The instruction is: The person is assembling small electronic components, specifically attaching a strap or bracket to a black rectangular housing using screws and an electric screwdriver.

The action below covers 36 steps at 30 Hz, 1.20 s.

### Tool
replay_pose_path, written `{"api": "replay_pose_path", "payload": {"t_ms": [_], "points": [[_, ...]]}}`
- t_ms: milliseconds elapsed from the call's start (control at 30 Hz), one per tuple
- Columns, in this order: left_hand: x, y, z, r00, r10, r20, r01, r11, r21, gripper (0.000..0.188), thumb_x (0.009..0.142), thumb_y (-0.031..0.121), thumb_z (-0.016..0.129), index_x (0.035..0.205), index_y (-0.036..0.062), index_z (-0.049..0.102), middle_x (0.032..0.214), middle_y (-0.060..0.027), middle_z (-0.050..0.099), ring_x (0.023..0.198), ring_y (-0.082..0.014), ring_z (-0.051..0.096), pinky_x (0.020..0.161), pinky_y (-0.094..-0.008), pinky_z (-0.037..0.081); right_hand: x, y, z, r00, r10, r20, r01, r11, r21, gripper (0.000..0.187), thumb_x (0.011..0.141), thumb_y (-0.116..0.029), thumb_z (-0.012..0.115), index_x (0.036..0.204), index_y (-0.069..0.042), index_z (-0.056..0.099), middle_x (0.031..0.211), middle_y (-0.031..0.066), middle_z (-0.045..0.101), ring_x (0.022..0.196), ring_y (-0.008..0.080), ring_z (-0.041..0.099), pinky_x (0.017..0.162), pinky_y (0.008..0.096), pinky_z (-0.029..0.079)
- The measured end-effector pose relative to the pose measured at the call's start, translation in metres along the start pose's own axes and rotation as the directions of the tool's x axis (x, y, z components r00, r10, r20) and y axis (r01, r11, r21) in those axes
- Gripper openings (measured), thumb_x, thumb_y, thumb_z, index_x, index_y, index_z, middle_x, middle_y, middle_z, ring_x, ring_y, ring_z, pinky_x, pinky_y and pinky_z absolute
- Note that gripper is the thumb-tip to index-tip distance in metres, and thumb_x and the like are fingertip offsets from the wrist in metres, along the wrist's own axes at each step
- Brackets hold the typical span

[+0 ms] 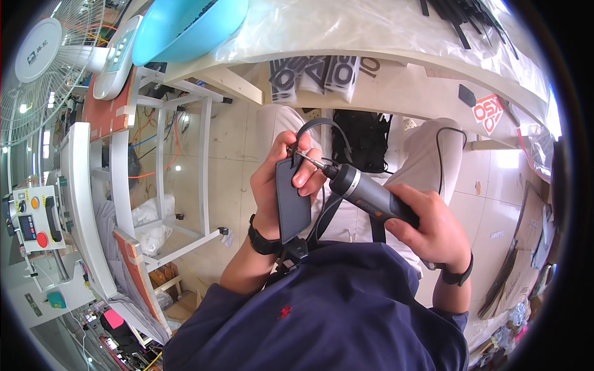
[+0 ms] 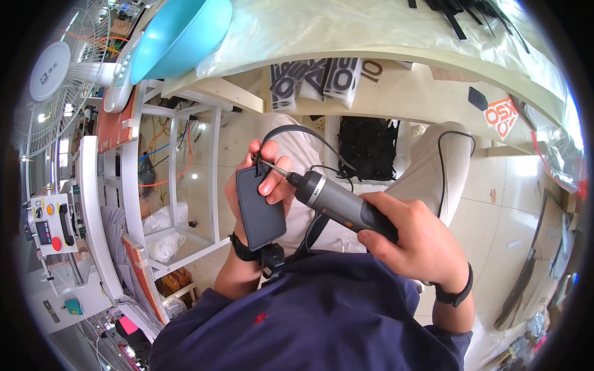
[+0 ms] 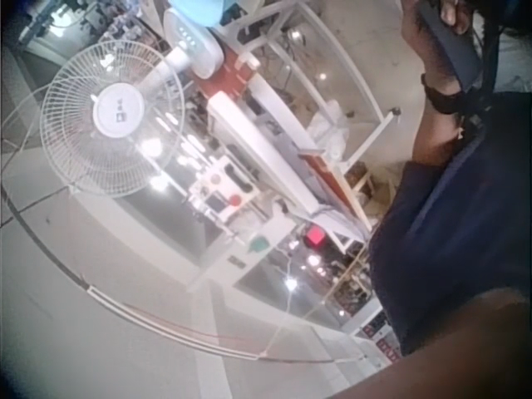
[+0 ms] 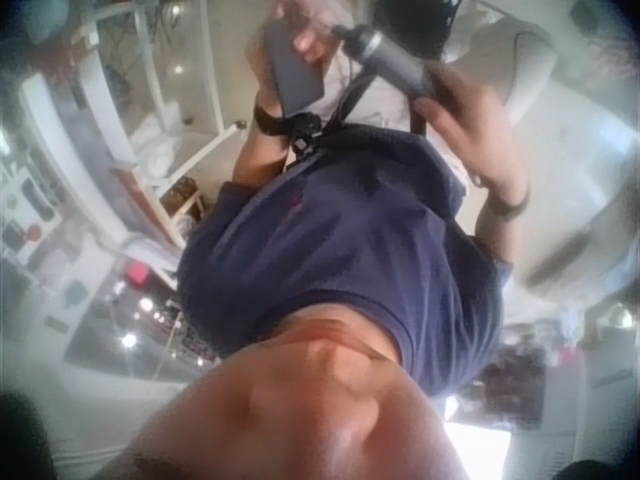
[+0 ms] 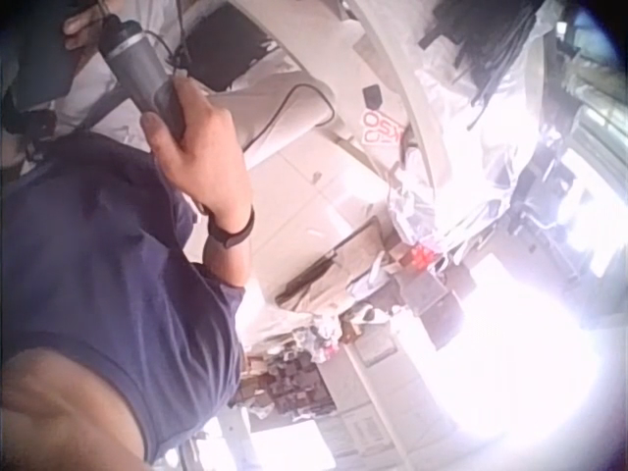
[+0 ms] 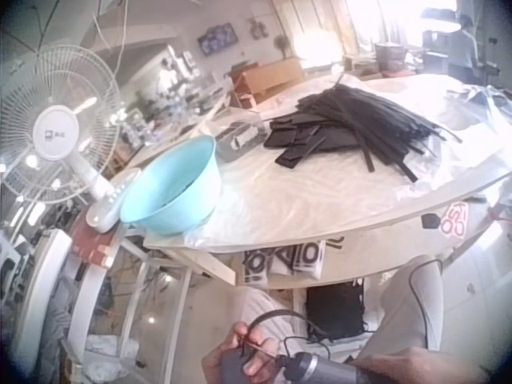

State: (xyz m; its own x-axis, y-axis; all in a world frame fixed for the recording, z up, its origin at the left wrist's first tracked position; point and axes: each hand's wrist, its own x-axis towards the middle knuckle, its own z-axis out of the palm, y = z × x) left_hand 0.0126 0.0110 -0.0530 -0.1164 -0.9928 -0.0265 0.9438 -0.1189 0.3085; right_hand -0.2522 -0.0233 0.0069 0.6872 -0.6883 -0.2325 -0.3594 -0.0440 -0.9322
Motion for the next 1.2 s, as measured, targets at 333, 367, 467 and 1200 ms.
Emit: {"api": "replay_pose_path", "payload": {"t_ms": [333, 367, 467, 1200], "points": [[-0.005, 0.0067, 0.0079, 0.989, 0.02, -0.146, -0.01, 0.997, 0.073, 0.019, 0.101, 0.016, 0.051, 0.114, 0.0065, 0.062, 0.106, -0.005, 0.053, 0.068, -0.0145, 0.05, 0.055, -0.0266, 0.043, 0.0, -0.0002, 0.0016, 1.0, -0.017, 0.014, 0.018, 0.998, -0.065, 0.044, 0.081, -0.015, 0.068, 0.12, 0.002, 0.059, 0.077, 0.0219, 0.064, 0.071, 0.0408, 0.065, 0.066, 0.0428, 0.051], [-0.0062, 0.0071, 0.0018, 0.994, 0.015, -0.106, -0.005, 0.996, 0.089, 0.022, 0.101, 0.019, 0.051, 0.113, 0.0085, 0.066, 0.111, -0.01, 0.063, 0.066, -0.013, 0.052, 0.057, -0.0269, 0.041, -0.0004, 0.0006, 0.0025, 1.0, -0.028, 0.013, 0.029, 0.997, -0.065, 0.043, 0.081, -0.015, 0.069, 0.12, 0.002, 0.059, 0.076, 0.0221, 0.064, 0.071, 0.0412, 0.064, 0.065, 0.043, 0.05], [-0.0063, 0.0046, 0.0019, 0.994, 0.04, -0.099, -0.034, 0.997, 0.064, 0.023, 0.1, 0.018, 0.051, 0.113, 0.0081, 0.066, 0.111, -0.009, 0.062, 0.067, -0.0134, 0.053, 0.057, -0.0269, 0.04, 0.0004, -0.0007, 0.0053, 1.0, -0.016, 0.008, 0.016, 0.998, -0.062, 0.043, 0.082, -0.015, 0.069, 0.12, 0.002, 0.059, 0.076, 0.0226, 0.063, 0.071, 0.0413, 0.064, 0.065, 0.0434, 0.05], [-0.0068, 0.01, -0.0019, 0.994, 0.041, -0.099, -0.033, 0.996, 0.085, 0.021, 0.101, 0.018, 0.052, 0.11, 0.0064, 0.066, 0.113, -0.0132, 0.063, 0.065, -0.0139, 0.051, 0.06, -0.0271, 0.042, 0.0057, -0.0025, 0.0081, 1.0, -0.003, 0.001, 0.004, 1.0, -0.026, 0.04, 0.081, -0.014, 0.068, 0.116, 0.002, 0.06, 0.075, 0.0217, 0.063, 0.069, 0.0409, 0.063, 0.065, 0.0437, 0.049]]}}
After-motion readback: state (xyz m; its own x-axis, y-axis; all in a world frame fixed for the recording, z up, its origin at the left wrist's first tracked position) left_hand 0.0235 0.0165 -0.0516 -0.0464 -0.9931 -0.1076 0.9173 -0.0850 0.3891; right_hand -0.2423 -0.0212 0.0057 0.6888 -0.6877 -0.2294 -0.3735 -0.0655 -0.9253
